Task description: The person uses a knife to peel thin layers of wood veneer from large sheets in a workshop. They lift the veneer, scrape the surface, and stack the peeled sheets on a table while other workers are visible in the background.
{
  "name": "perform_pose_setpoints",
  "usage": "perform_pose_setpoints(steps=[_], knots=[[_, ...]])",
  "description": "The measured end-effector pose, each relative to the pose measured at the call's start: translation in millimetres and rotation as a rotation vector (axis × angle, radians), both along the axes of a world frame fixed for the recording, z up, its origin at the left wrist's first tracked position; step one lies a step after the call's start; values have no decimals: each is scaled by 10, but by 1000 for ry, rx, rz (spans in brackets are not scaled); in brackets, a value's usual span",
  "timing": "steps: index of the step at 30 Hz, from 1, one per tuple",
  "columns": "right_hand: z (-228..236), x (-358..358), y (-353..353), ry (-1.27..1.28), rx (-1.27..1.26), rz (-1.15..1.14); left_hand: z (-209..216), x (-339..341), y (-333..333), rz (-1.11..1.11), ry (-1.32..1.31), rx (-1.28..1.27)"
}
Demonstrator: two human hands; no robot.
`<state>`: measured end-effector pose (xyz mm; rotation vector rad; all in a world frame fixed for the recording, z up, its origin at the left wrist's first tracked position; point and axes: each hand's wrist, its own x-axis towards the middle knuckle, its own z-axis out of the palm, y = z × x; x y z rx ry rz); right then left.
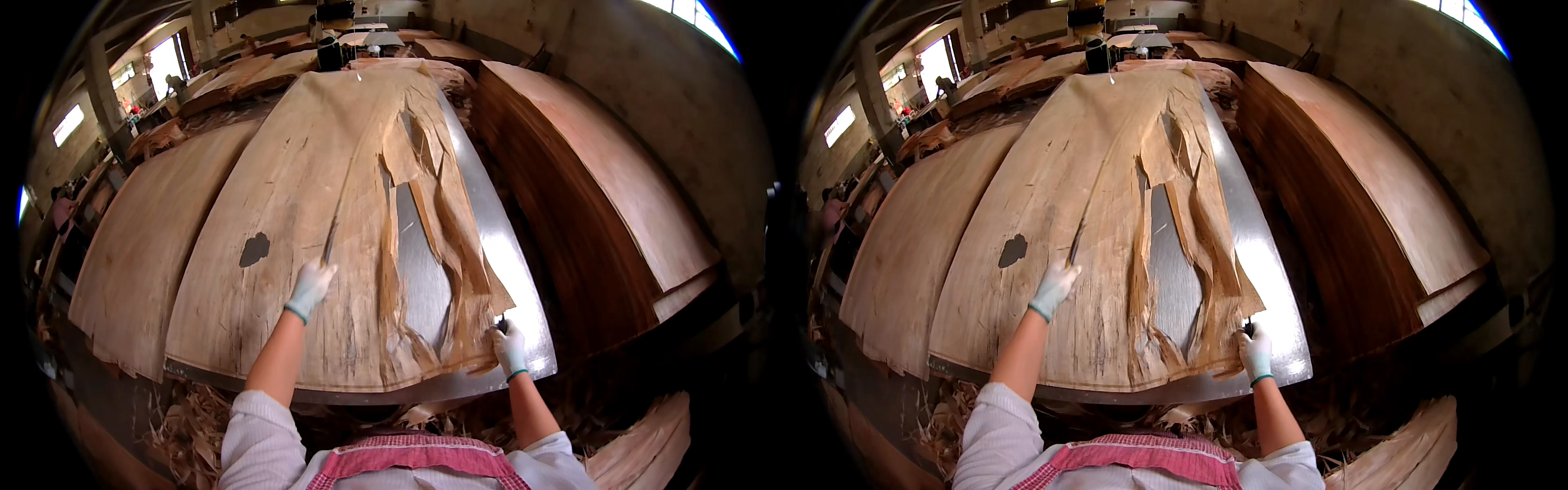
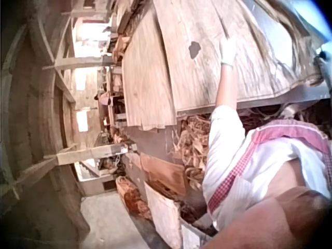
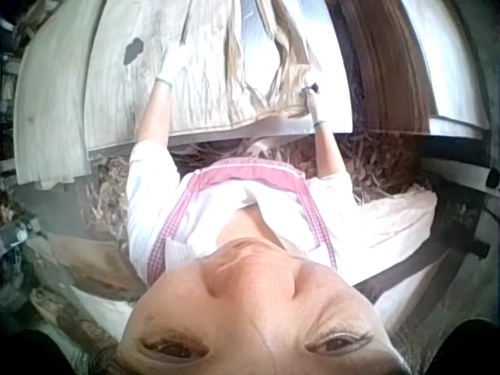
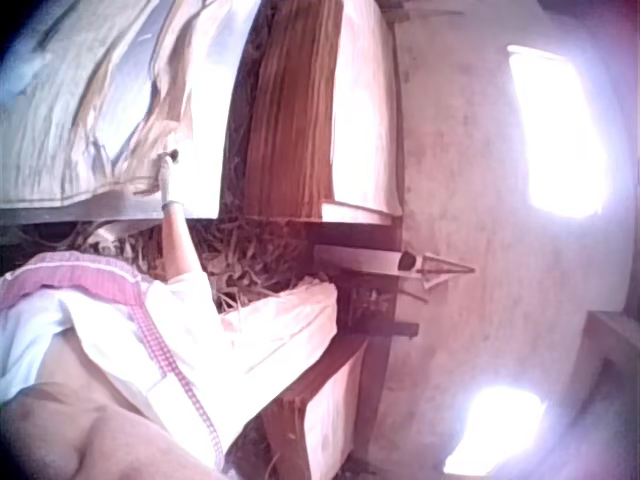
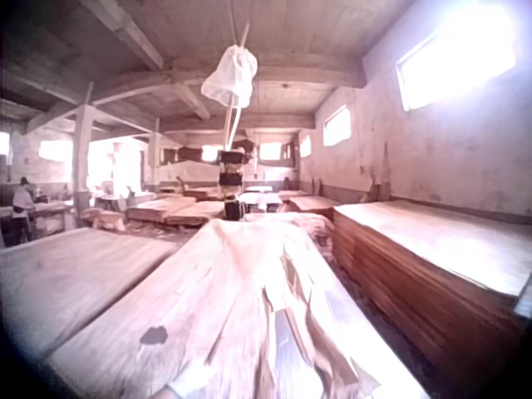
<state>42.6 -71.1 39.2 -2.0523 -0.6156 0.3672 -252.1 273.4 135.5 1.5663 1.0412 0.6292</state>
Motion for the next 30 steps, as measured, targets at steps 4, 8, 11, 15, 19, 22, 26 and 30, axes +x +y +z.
perform_pose_setpoints(steps=[4,8,11,15,19,22,26,30], knots=[[73,-7,-140,-247,-409,60,-213,-727,-148,122,57,-37],[338,-340,-37,-364,-450,31,-759,-1964,72,241,371,276],[207,-808,-55,174,-102,194,-824,-2579,-51,270,361,212],[246,-1764,87,870,-217,346,-732,-2997,-355,298,456,109],[-222,-2231,242,958,-73,229,-706,-3441,-506,307,400,-214],[-359,-2466,421,1170,92,30,-861,-3689,-602,270,319,-386],[-452,-2639,461,1221,107,43,-873,-3641,-796,204,173,-530],[-292,-2913,496,1288,53,37,-777,-3506,-1072,172,103,-648]])
